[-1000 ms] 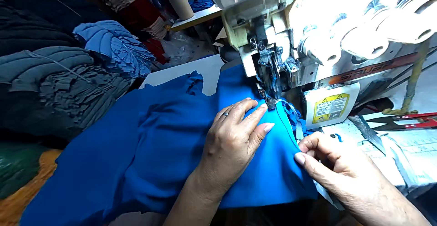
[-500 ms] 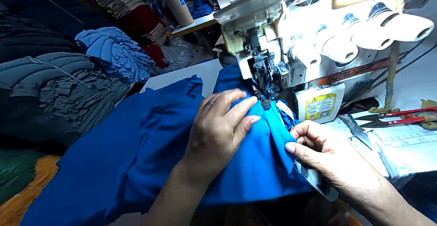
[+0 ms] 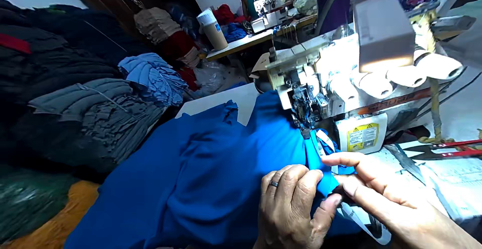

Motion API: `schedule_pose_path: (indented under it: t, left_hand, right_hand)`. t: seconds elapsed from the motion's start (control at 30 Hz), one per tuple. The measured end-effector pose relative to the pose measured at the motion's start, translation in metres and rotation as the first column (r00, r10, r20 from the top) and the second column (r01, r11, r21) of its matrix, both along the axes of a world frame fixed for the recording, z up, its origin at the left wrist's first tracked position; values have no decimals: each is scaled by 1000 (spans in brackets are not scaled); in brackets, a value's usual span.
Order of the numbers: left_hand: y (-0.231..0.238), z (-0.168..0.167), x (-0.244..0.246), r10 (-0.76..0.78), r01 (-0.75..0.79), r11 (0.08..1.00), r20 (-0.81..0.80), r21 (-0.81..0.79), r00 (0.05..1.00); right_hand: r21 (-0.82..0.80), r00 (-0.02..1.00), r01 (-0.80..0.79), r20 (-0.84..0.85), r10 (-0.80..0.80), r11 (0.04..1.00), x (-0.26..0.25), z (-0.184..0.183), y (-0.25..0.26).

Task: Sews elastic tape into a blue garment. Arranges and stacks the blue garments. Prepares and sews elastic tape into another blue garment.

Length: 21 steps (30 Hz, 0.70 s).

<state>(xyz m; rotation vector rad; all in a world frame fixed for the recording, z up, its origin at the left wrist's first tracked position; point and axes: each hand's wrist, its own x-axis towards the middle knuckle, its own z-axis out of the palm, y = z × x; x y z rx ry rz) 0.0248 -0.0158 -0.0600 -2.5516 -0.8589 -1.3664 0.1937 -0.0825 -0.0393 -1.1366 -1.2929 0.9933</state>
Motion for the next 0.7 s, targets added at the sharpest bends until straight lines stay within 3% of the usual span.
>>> schedule_pose_path:
  t: [0.13, 0.37, 0.6, 0.7]
  left_hand:
    - [4, 9, -1, -53, 55, 998, 55, -42, 997]
    - [10, 14, -5, -67, 69, 995, -26, 70, 997]
    - [16, 15, -6, -115, 118, 988, -35, 101, 993]
    - [15, 16, -6, -115, 116, 989, -12, 95, 993]
  right_hand:
    - [87, 993, -56, 105, 47, 995, -1, 9, 2]
    - [257, 919, -30, 387, -75, 966, -2, 10, 12]
    - [151, 861, -145, 506, 49, 978, 12, 21, 25]
    - [185, 858, -159, 512, 43, 970, 14, 23, 28]
